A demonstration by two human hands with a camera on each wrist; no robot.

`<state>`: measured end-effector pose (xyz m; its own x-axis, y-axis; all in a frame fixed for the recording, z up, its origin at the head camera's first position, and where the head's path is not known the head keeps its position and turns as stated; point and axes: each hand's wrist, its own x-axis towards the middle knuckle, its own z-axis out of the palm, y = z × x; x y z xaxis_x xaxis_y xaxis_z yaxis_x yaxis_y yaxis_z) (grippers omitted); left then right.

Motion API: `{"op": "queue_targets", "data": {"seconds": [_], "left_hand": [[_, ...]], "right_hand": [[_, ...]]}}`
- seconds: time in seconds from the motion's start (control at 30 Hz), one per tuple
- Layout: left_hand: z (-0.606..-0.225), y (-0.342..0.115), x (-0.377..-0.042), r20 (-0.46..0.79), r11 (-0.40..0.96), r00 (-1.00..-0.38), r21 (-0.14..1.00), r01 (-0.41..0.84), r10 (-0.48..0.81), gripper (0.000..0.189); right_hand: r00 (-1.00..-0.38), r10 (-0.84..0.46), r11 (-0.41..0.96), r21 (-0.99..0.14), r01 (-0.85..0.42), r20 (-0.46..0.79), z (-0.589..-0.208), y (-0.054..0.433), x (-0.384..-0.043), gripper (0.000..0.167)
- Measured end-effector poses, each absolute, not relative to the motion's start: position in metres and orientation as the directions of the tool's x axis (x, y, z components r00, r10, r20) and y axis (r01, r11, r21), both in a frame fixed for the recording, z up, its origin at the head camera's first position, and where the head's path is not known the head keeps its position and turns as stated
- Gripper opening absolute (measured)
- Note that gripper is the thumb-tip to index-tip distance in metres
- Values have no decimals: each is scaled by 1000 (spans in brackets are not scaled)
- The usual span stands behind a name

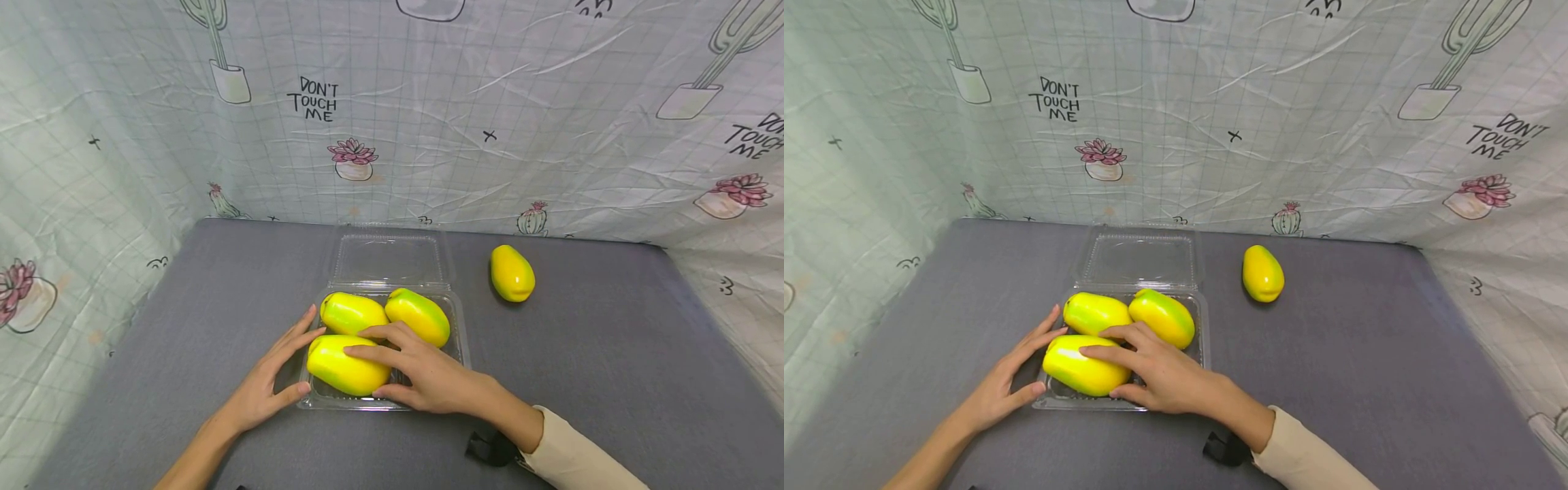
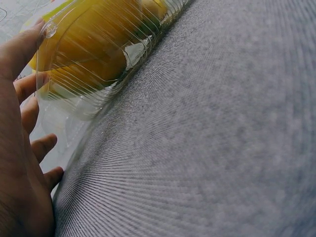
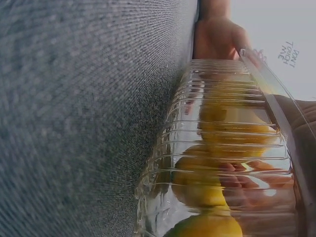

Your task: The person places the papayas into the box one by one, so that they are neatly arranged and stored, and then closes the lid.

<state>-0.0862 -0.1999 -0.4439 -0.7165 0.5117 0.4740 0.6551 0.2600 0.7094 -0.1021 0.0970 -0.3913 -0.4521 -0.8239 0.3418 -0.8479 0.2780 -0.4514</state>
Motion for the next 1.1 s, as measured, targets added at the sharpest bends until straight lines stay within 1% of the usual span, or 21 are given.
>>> {"op": "queue_targets", "data": {"seconds": [0.2,0.53,0.7,0.9,1.1], "left_hand": [[-444,-200,-86,471,259,-718,712,653,512,64],[-443,-200,-86,471,255,-718,715,651,513,64],[-444,-200,-86,470,257,-719,715,650,512,64],[-444,-200,-86,459,261,-726,722,641,512,64],[-443,-200,-86,452,269,-732,724,635,510,64]], "right_hand": [[-459,-826,288,-454,-843,327,-391,98,-102,68],[-448,-828,277,-449,-850,338,-392,98,-102,68],[-446,-826,275,-445,-852,345,-392,98,-102,64],[-432,-827,265,-430,-863,360,-392,97,-102,60],[-419,-829,247,-429,-869,371,-393,97,-103,59]]}}
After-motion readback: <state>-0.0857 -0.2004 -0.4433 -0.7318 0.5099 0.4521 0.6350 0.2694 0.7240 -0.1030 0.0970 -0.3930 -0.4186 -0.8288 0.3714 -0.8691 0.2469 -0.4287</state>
